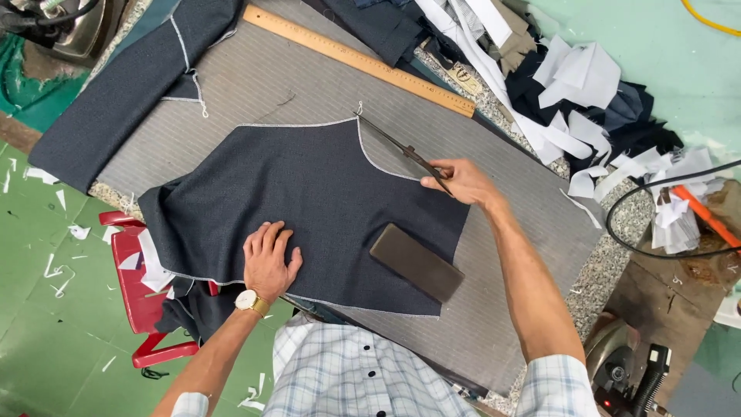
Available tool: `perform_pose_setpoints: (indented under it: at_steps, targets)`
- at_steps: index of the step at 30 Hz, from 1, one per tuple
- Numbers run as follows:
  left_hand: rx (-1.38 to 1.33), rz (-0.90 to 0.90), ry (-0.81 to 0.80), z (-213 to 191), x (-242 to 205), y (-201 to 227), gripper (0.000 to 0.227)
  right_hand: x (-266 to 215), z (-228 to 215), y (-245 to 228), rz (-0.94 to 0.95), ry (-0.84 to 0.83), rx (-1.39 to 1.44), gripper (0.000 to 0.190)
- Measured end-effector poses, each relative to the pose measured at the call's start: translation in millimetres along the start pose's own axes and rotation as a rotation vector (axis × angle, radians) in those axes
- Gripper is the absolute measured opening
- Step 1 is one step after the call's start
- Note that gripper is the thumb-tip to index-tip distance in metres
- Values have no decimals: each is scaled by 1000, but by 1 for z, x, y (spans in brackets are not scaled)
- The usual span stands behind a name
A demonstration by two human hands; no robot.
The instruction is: The person irons a dark fabric piece on a worktable using a steam iron and a small pressing block. They then use a ruler and chalk to mark lines on the fabric, followed by cutting along the marked lines with scissors.
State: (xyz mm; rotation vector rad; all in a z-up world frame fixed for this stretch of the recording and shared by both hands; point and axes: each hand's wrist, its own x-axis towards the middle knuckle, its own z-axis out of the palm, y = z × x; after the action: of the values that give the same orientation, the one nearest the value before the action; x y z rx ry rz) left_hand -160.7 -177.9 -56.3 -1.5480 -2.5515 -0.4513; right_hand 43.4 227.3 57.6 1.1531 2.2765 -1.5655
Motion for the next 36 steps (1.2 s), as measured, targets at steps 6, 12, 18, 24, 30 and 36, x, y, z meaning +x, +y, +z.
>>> perform_pose_setpoints:
  at_steps: [6,12,18,24,30,36]
  targets:
    - [2,17,23,-2,1,1,36,9,7,27,-38,96,-65,52]
    - [9,77,-1,0,3,2,39,-47,12,121,-156,460,-139,52]
    - [-394,396,-199,-27,45,102,64,-165,26,248,-17,833,-216,52]
    - [-336,924,-405,11,87,166,94,-245,26,291,171,903,-293,52]
    - [-348,1021,-499,43,99,183,77,-248,16,300,219,850,-465,52]
    - [-305,1015,-414,42,173,201,66,-238,0,330,203,761,-422,58]
